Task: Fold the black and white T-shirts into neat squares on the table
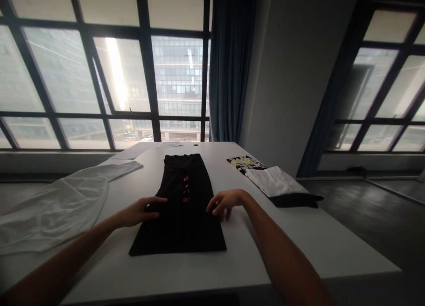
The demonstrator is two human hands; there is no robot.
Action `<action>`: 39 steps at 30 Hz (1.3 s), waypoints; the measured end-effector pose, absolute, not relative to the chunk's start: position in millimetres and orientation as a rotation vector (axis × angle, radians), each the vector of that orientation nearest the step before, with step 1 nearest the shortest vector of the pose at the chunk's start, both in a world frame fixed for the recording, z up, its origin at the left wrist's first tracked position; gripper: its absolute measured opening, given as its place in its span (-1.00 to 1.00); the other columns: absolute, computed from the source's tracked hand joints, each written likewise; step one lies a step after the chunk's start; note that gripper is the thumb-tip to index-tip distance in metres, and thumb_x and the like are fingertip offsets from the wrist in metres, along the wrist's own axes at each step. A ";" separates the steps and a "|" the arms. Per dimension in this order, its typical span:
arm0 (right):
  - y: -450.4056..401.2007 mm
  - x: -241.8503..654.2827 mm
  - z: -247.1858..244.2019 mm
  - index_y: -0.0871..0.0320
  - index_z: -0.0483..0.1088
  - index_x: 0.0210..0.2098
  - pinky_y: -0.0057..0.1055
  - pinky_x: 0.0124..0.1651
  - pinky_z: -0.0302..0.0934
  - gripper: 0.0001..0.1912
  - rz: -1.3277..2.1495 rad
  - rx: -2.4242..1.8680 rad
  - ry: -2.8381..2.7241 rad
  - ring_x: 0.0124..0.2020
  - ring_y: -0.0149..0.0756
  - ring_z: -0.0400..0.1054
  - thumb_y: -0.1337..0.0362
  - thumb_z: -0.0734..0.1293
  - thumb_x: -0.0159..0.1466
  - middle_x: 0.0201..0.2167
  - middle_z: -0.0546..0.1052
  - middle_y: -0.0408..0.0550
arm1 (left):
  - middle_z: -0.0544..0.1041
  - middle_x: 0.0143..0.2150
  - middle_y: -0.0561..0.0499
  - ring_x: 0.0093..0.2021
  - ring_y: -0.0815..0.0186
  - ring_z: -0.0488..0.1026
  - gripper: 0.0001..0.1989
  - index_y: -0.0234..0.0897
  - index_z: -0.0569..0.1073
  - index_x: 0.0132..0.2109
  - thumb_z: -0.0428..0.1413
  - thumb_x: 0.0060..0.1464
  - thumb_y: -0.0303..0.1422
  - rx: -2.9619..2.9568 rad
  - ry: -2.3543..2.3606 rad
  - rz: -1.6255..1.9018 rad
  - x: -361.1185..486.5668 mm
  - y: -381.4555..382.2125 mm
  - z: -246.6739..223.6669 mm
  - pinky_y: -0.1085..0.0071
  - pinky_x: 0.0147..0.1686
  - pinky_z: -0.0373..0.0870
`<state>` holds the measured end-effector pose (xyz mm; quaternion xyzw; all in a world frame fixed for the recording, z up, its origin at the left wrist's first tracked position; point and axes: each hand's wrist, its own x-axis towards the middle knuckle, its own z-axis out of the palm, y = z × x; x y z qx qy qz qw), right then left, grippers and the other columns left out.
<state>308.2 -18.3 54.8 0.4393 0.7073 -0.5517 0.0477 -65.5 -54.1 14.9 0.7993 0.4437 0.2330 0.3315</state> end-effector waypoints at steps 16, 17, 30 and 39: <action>-13.6 311.9 46.7 0.16 0.43 -0.01 -0.48 -0.28 0.32 -0.48 -1.112 1.586 2.442 -0.28 -0.31 0.49 0.49 0.40 0.00 -0.25 0.50 -0.11 | 0.27 0.37 -0.06 0.18 0.05 0.38 -0.59 -0.10 0.50 0.10 0.07 0.11 -0.45 2.384 0.928 0.364 -113.3 -46.1 28.0 0.10 0.04 0.45; -13.5 309.0 45.3 0.15 0.42 -0.01 -0.49 -0.27 0.30 -0.46 -0.895 1.631 2.498 -0.27 -0.31 0.47 0.50 0.41 -0.01 -0.24 0.51 -0.10 | 0.25 0.39 -0.03 0.23 0.04 0.32 -0.55 -0.06 0.50 0.11 0.07 0.09 -0.50 2.474 0.942 0.362 -111.4 -46.5 23.8 0.06 0.10 0.39; -35.8 283.1 53.6 0.11 0.57 -0.12 -0.48 -0.17 0.27 -0.54 -0.582 1.159 2.932 -0.26 -0.40 0.30 0.51 0.47 -0.02 -0.18 0.33 -0.09 | 0.46 0.22 -0.11 0.21 0.08 0.33 -0.59 -0.13 0.45 0.14 0.03 0.16 -0.45 2.827 0.688 0.789 -81.4 -56.9 14.0 0.07 0.16 0.31; -24.0 308.9 61.8 0.14 0.62 -0.27 -0.48 -0.25 0.22 -0.78 -0.922 1.071 3.196 -0.34 -0.43 0.23 0.28 0.52 0.06 -0.33 0.36 -0.14 | 0.59 0.03 -0.16 0.09 0.09 0.47 -0.71 -0.19 0.53 0.05 0.04 0.27 -0.29 2.716 0.502 0.683 -57.5 -70.6 15.4 0.15 0.10 0.40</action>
